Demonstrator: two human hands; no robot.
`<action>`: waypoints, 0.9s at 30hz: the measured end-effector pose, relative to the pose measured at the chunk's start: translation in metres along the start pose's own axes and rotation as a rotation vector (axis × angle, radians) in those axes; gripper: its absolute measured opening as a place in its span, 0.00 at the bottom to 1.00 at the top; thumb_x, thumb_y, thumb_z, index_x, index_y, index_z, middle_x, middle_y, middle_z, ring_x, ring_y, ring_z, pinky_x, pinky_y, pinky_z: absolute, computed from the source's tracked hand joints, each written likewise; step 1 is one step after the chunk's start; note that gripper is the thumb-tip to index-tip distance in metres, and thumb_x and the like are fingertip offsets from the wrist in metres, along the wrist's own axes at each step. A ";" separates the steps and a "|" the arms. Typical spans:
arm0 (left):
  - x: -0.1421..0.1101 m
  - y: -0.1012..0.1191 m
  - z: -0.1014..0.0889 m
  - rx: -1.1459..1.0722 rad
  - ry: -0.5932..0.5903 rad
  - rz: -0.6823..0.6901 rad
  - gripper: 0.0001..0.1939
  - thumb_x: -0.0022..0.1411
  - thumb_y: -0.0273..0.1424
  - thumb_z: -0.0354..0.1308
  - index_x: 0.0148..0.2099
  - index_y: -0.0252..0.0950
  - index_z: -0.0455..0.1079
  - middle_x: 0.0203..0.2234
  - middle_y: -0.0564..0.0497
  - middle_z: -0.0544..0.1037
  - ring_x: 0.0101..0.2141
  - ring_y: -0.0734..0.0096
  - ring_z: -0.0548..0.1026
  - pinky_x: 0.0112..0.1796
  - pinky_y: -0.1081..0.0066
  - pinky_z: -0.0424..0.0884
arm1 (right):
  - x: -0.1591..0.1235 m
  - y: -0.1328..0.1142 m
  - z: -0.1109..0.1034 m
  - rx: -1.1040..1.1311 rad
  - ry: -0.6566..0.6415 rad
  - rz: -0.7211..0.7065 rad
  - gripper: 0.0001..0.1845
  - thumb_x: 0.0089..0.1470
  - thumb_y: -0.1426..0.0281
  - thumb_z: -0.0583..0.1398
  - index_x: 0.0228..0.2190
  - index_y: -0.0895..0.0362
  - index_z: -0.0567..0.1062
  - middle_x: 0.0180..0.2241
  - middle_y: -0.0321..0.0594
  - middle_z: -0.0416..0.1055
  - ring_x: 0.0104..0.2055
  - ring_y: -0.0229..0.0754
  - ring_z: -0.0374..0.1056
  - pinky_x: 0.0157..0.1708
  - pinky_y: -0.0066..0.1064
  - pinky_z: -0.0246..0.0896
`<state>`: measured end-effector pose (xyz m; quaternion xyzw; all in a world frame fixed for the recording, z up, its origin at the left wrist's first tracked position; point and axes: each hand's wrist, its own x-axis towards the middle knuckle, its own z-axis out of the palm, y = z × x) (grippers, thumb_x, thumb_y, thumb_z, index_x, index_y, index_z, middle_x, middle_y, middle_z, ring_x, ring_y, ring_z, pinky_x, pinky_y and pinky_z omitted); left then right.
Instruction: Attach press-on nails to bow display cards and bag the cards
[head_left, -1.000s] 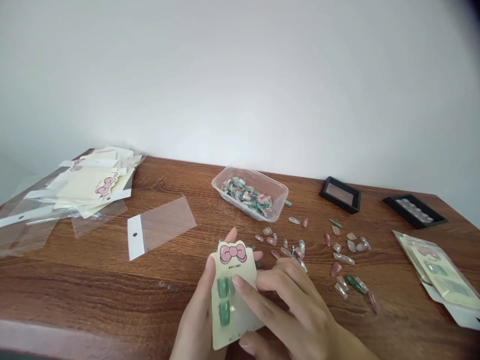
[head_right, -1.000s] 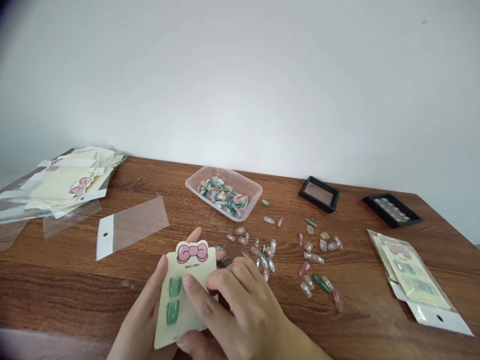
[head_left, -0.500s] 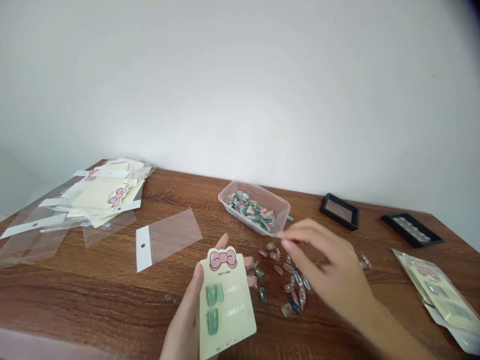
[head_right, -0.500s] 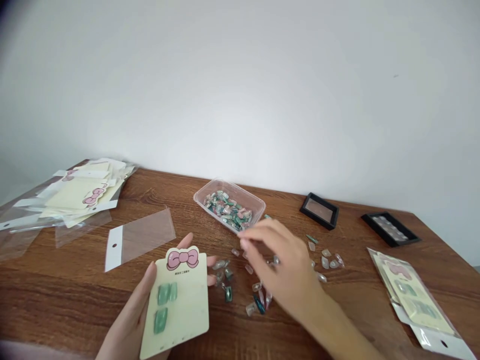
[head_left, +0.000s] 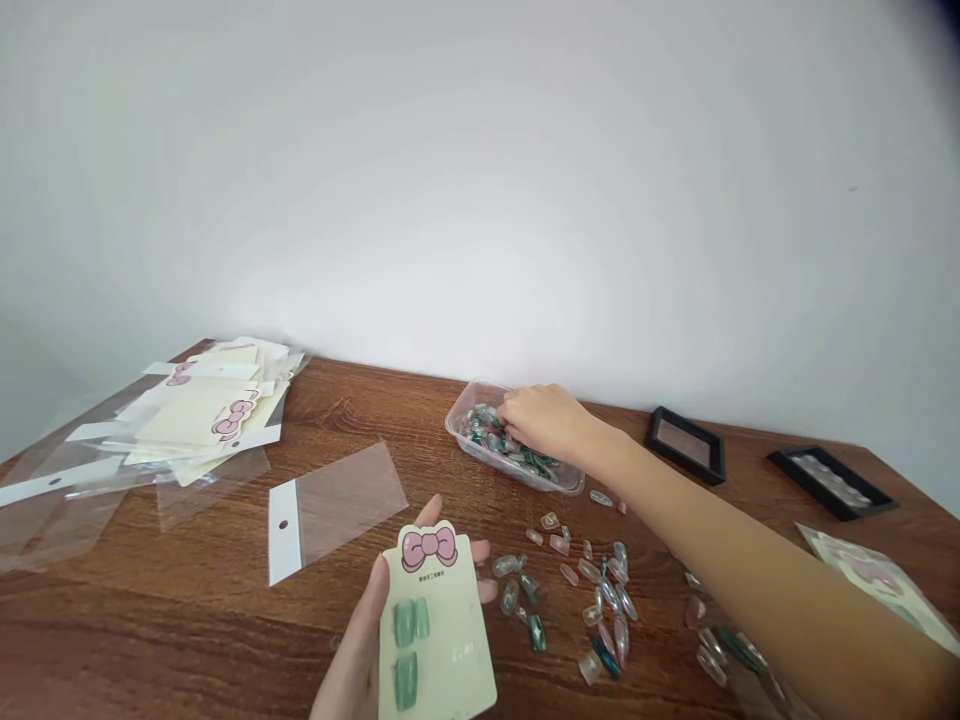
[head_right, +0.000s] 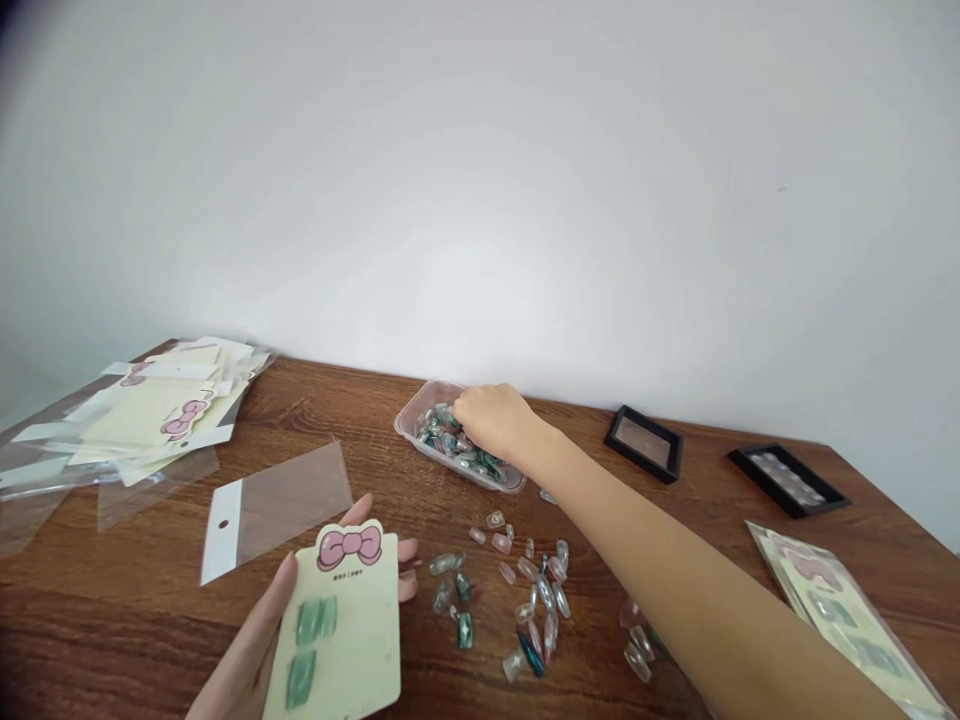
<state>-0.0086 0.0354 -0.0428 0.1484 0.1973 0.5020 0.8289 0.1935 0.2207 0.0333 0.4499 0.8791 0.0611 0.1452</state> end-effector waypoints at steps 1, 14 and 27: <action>0.000 0.000 0.000 -0.001 0.000 -0.001 0.44 0.69 0.52 0.47 0.75 0.44 0.28 0.52 0.40 0.80 0.48 0.49 0.80 0.53 0.54 0.67 | 0.000 0.000 0.002 -0.021 -0.009 0.011 0.10 0.64 0.65 0.61 0.42 0.60 0.76 0.41 0.41 0.76 0.41 0.42 0.74 0.43 0.41 0.72; 0.001 -0.002 -0.002 -0.011 -0.049 -0.015 0.44 0.70 0.52 0.45 0.76 0.42 0.27 0.52 0.41 0.81 0.49 0.50 0.80 0.55 0.54 0.65 | -0.007 -0.002 0.008 -0.044 0.080 0.027 0.07 0.65 0.70 0.59 0.38 0.60 0.76 0.41 0.44 0.75 0.41 0.42 0.72 0.38 0.34 0.69; 0.002 -0.006 0.001 -0.030 -0.081 0.008 0.41 0.71 0.51 0.43 0.76 0.43 0.28 0.50 0.43 0.82 0.48 0.51 0.80 0.53 0.55 0.66 | 0.001 -0.014 0.006 0.010 0.012 0.175 0.15 0.65 0.63 0.61 0.49 0.59 0.74 0.48 0.44 0.74 0.45 0.44 0.73 0.44 0.42 0.73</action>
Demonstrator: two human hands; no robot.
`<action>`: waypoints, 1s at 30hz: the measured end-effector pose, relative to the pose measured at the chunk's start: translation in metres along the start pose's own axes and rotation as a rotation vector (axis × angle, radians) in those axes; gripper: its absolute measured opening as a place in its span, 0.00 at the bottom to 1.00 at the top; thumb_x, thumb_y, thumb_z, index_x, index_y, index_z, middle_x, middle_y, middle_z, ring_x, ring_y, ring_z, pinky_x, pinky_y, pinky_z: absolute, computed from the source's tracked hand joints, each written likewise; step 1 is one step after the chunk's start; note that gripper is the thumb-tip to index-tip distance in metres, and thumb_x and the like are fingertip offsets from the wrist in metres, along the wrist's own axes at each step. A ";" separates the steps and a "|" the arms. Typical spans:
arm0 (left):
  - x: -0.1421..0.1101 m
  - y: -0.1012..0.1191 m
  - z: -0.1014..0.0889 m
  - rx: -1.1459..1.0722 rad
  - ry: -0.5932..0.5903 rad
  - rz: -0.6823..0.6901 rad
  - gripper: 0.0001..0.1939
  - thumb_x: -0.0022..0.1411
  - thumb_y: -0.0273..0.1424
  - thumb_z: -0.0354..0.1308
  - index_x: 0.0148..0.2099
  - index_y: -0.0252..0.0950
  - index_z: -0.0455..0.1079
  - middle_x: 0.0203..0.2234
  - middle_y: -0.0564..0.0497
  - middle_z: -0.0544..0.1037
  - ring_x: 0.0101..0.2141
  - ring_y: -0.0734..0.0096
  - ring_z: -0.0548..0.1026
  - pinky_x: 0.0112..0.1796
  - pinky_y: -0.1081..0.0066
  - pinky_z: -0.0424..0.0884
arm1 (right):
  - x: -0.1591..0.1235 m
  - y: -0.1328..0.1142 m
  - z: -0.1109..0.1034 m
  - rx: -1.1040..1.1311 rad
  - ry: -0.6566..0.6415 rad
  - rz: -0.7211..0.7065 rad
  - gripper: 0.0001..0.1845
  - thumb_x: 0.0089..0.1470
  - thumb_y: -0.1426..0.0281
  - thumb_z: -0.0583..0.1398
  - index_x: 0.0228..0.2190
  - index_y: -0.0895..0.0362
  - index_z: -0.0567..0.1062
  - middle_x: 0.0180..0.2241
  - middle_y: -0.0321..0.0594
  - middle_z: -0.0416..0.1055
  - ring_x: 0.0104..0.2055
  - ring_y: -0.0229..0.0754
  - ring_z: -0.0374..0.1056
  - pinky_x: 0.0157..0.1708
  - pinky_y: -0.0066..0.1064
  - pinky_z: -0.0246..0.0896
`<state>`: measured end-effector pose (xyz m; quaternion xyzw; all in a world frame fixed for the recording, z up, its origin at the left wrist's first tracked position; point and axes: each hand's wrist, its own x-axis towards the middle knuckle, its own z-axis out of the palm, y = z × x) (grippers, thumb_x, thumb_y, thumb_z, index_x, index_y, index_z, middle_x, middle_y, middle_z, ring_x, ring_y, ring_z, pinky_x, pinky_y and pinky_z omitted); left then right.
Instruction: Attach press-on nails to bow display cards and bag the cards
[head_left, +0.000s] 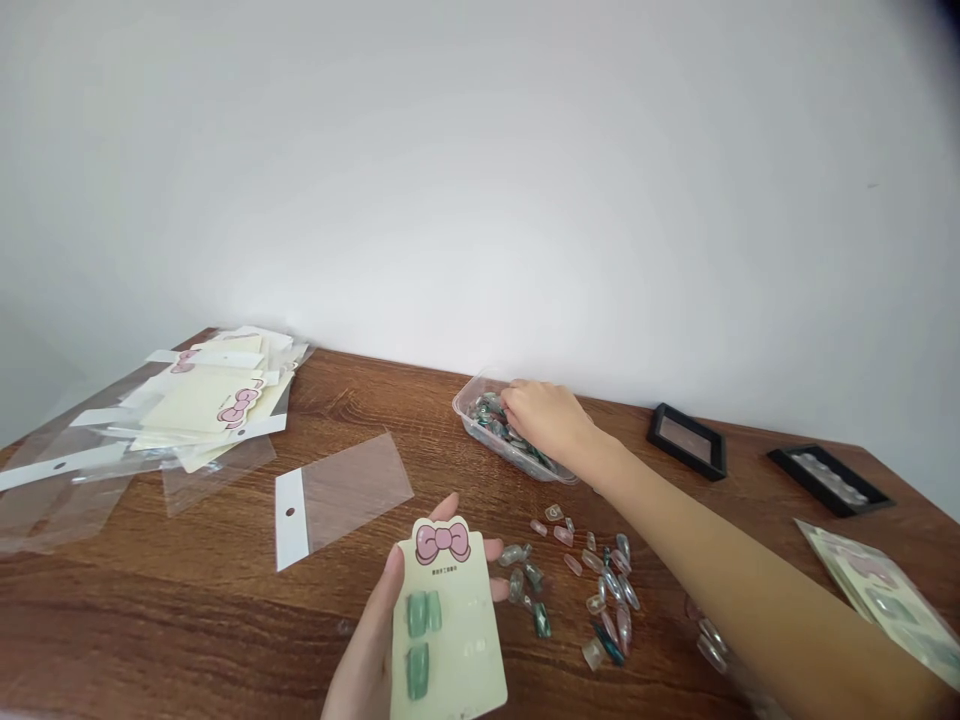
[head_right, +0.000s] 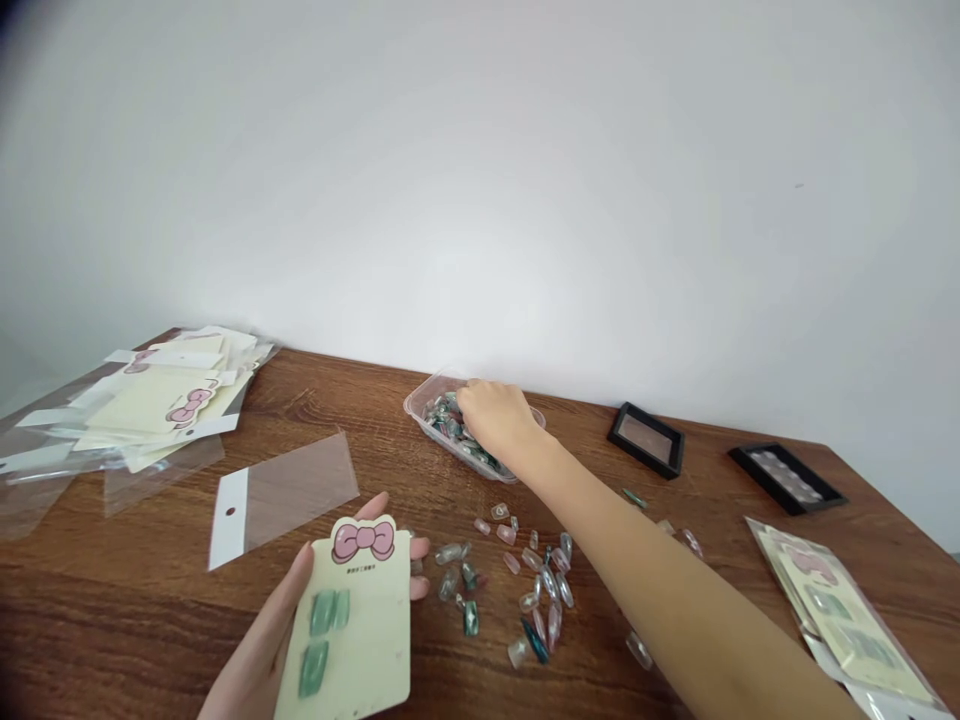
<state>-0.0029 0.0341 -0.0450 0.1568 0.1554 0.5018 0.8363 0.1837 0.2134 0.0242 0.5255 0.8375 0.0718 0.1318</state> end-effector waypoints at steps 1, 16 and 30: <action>0.000 0.000 0.001 -0.003 0.003 -0.004 0.41 0.71 0.52 0.43 0.76 0.43 0.28 0.50 0.43 0.82 0.48 0.52 0.80 0.53 0.56 0.66 | 0.000 -0.001 0.000 0.006 -0.004 0.013 0.16 0.65 0.63 0.61 0.50 0.59 0.74 0.49 0.44 0.73 0.45 0.45 0.73 0.44 0.42 0.73; 0.002 -0.001 -0.006 0.036 -0.020 -0.019 0.39 0.71 0.51 0.45 0.76 0.43 0.40 0.51 0.42 0.81 0.47 0.52 0.81 0.50 0.55 0.70 | 0.009 0.001 -0.001 0.139 -0.067 0.025 0.18 0.64 0.63 0.61 0.52 0.58 0.73 0.51 0.45 0.72 0.47 0.46 0.73 0.46 0.44 0.72; 0.002 -0.001 -0.007 -0.002 -0.111 -0.028 0.40 0.73 0.47 0.45 0.76 0.39 0.31 0.53 0.41 0.80 0.49 0.52 0.80 0.52 0.57 0.67 | 0.007 0.009 0.004 0.324 0.096 -0.005 0.13 0.64 0.67 0.61 0.48 0.59 0.75 0.47 0.44 0.75 0.46 0.45 0.74 0.47 0.44 0.71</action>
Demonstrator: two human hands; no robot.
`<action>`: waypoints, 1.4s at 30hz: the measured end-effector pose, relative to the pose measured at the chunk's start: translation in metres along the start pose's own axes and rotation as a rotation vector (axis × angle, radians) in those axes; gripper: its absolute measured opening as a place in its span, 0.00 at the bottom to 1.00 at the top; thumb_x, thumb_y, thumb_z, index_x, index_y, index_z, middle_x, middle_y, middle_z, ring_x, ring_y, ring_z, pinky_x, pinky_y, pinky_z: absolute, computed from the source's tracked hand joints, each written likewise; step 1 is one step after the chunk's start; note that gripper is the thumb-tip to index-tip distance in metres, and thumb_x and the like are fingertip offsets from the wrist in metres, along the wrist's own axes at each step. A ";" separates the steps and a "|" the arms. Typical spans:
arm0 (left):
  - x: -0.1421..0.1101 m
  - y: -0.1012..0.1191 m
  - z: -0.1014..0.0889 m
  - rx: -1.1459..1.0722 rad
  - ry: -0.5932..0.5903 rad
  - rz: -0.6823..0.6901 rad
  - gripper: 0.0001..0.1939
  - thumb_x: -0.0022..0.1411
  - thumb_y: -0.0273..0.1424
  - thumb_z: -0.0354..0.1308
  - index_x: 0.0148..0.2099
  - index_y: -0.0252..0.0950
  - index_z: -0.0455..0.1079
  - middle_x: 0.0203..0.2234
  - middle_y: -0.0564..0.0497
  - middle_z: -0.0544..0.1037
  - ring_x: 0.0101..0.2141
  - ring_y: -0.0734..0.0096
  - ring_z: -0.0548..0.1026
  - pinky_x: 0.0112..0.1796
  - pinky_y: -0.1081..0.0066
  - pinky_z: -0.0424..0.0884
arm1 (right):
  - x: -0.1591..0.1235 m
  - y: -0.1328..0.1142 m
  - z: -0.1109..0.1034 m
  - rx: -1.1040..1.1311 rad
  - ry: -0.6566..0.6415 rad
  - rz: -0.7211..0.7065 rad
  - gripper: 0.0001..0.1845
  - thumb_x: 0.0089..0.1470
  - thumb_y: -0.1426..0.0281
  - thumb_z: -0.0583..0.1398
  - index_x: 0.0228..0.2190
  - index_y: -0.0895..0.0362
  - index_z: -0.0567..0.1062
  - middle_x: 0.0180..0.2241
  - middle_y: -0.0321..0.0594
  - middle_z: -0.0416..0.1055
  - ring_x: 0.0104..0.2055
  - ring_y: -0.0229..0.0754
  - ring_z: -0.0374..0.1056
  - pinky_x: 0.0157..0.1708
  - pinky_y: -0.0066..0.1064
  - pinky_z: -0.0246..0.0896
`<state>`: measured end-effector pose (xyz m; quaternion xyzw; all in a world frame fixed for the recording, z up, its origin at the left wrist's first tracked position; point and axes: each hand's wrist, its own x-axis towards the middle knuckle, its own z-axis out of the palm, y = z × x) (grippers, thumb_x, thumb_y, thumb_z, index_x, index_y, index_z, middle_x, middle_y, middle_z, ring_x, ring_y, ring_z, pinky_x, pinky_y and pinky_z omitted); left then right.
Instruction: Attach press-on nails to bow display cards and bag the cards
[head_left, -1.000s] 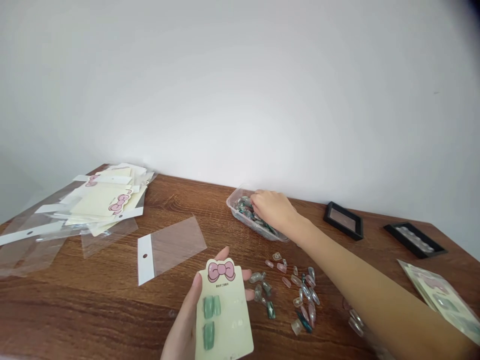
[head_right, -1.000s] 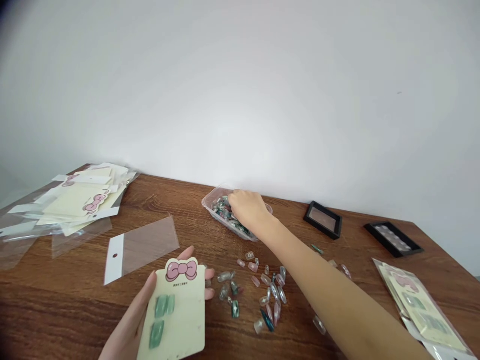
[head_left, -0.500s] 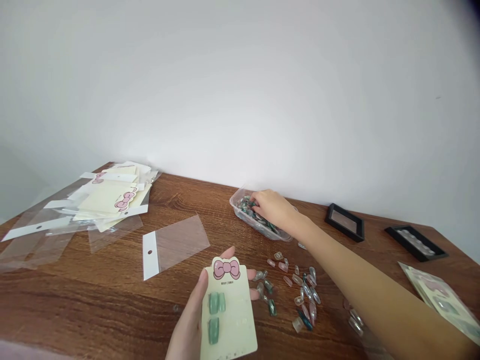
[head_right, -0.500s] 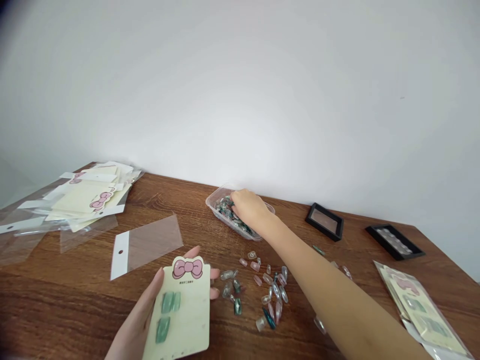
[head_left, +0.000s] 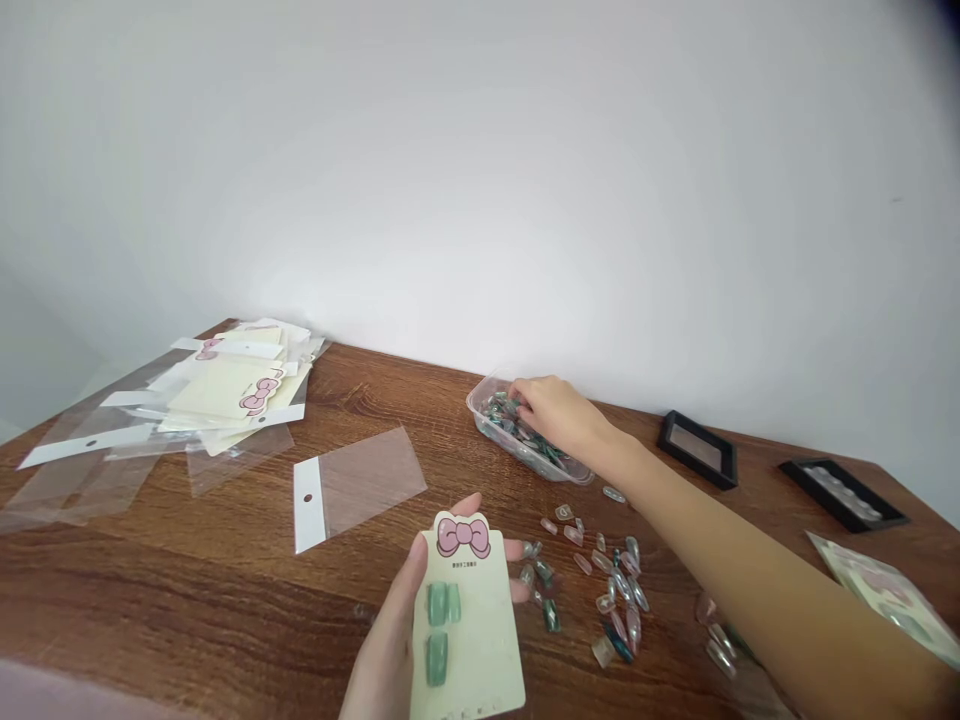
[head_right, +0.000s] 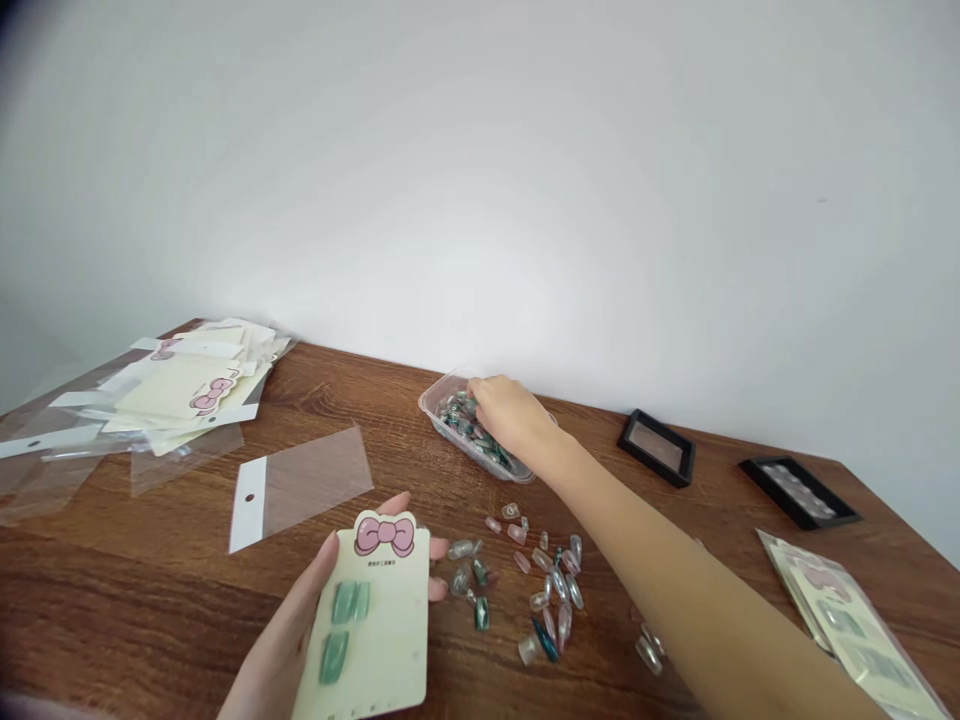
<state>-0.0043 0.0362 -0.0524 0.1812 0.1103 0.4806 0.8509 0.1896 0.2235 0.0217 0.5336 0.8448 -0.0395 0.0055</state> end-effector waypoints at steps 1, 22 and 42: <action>0.000 0.000 0.000 -0.001 0.009 0.002 0.40 0.73 0.47 0.44 0.76 0.39 0.31 0.53 0.41 0.80 0.49 0.52 0.80 0.52 0.57 0.67 | -0.001 0.002 -0.002 0.037 0.031 -0.009 0.11 0.64 0.70 0.61 0.47 0.59 0.76 0.45 0.45 0.76 0.46 0.45 0.74 0.48 0.44 0.71; -0.022 0.032 0.076 0.045 0.785 0.252 0.32 0.69 0.43 0.53 0.72 0.44 0.57 0.52 0.42 0.81 0.51 0.54 0.79 0.58 0.56 0.65 | -0.108 -0.066 0.020 -0.039 -0.062 -0.461 0.06 0.60 0.78 0.63 0.40 0.60 0.75 0.34 0.38 0.77 0.33 0.46 0.77 0.26 0.35 0.63; -0.023 0.037 0.074 0.089 0.749 0.292 0.28 0.70 0.41 0.51 0.69 0.41 0.61 0.50 0.43 0.82 0.46 0.55 0.81 0.47 0.60 0.75 | -0.134 -0.068 0.029 0.123 0.066 -0.618 0.08 0.61 0.68 0.64 0.42 0.56 0.77 0.37 0.40 0.72 0.38 0.45 0.68 0.37 0.38 0.63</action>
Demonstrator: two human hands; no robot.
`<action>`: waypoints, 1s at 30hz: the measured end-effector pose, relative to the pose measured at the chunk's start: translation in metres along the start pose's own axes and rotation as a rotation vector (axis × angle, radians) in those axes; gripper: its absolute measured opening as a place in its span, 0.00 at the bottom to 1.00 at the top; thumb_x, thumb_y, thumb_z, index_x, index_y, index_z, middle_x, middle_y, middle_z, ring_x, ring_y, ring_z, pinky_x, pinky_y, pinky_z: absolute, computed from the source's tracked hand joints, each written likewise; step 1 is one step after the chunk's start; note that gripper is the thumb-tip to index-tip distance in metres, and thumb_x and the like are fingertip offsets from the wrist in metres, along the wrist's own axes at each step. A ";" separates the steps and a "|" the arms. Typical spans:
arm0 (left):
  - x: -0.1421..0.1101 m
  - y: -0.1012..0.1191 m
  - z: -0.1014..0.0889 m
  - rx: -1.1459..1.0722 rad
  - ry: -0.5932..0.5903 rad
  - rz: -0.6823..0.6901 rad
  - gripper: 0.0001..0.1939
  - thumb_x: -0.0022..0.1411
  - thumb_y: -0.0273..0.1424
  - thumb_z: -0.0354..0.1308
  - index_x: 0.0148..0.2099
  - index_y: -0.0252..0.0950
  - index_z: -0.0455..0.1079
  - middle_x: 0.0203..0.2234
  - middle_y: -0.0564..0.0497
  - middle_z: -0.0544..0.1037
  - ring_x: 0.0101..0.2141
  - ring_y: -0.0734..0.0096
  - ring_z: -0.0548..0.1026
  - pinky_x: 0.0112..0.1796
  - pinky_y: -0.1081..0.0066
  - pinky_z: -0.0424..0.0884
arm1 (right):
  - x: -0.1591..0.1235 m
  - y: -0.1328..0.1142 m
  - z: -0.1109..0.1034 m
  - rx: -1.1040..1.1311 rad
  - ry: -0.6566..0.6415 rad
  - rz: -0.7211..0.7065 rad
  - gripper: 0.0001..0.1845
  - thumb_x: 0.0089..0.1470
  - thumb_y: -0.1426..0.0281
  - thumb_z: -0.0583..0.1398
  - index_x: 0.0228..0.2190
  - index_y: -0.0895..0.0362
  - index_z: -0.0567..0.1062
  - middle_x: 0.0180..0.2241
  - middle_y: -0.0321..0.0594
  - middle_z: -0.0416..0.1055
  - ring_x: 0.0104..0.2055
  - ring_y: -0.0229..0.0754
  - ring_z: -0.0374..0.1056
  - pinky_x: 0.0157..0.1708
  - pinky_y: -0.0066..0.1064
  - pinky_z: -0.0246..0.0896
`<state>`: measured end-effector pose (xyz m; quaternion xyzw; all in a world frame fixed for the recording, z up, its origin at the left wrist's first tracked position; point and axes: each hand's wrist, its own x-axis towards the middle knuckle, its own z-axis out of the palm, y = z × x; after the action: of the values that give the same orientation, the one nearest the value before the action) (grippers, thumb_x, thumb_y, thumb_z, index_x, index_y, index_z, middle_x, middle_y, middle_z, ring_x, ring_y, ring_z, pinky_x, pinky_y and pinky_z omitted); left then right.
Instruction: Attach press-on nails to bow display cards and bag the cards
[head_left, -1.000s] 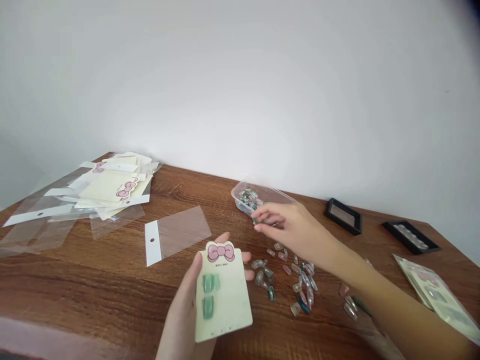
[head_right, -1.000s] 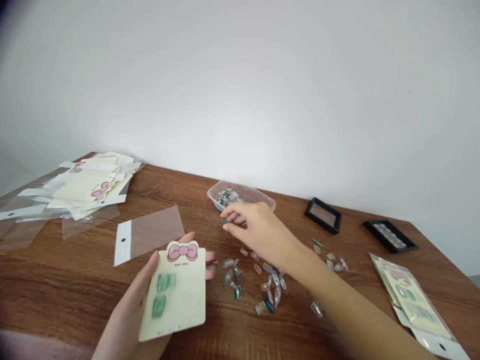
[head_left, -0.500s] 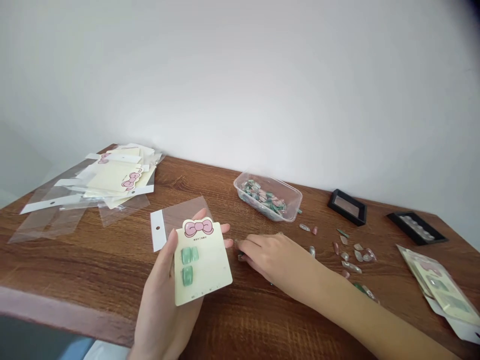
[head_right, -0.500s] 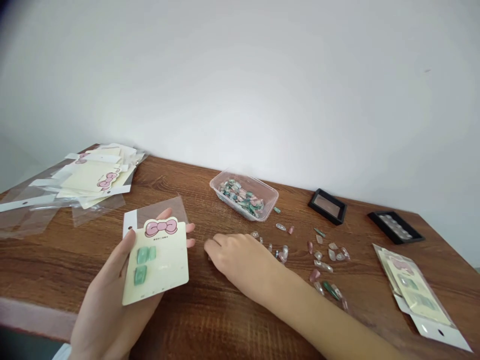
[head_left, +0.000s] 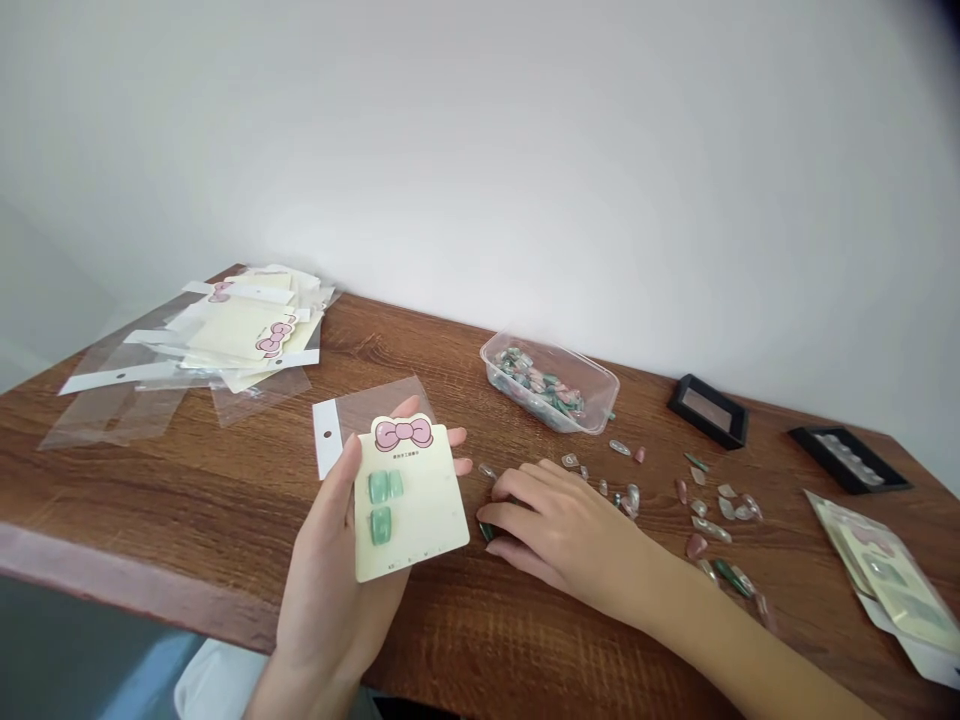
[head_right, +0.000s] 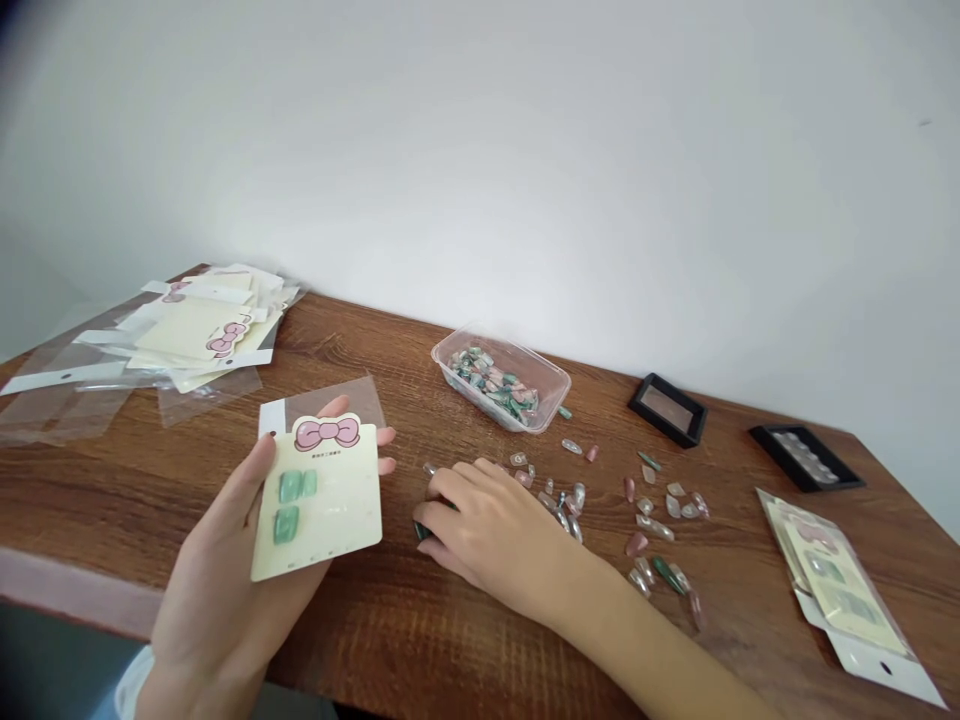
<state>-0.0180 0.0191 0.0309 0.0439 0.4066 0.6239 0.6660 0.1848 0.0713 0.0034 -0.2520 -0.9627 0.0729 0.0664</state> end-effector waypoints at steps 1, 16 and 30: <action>0.000 0.000 0.000 0.002 -0.002 0.000 0.29 0.70 0.41 0.51 0.70 0.41 0.60 0.50 0.43 0.82 0.47 0.55 0.81 0.47 0.60 0.75 | -0.001 0.000 -0.002 0.032 -0.007 0.017 0.09 0.61 0.67 0.64 0.43 0.56 0.77 0.39 0.40 0.72 0.39 0.45 0.68 0.38 0.38 0.63; -0.001 0.001 0.002 0.015 0.011 -0.038 0.32 0.70 0.44 0.51 0.72 0.42 0.56 0.51 0.42 0.81 0.48 0.54 0.80 0.48 0.61 0.73 | -0.019 0.009 0.015 0.194 0.137 0.373 0.01 0.62 0.71 0.63 0.35 0.55 0.76 0.37 0.39 0.72 0.40 0.44 0.69 0.41 0.39 0.64; -0.001 0.000 0.003 0.041 0.041 -0.026 0.30 0.70 0.43 0.50 0.71 0.44 0.59 0.50 0.42 0.82 0.47 0.51 0.81 0.51 0.55 0.73 | -0.026 0.002 0.014 0.139 0.325 0.185 0.07 0.64 0.76 0.58 0.43 0.57 0.75 0.37 0.41 0.77 0.37 0.42 0.73 0.39 0.36 0.68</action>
<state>-0.0165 0.0200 0.0334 0.0396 0.4332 0.6076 0.6645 0.2063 0.0590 -0.0127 -0.3428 -0.9046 0.1037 0.2311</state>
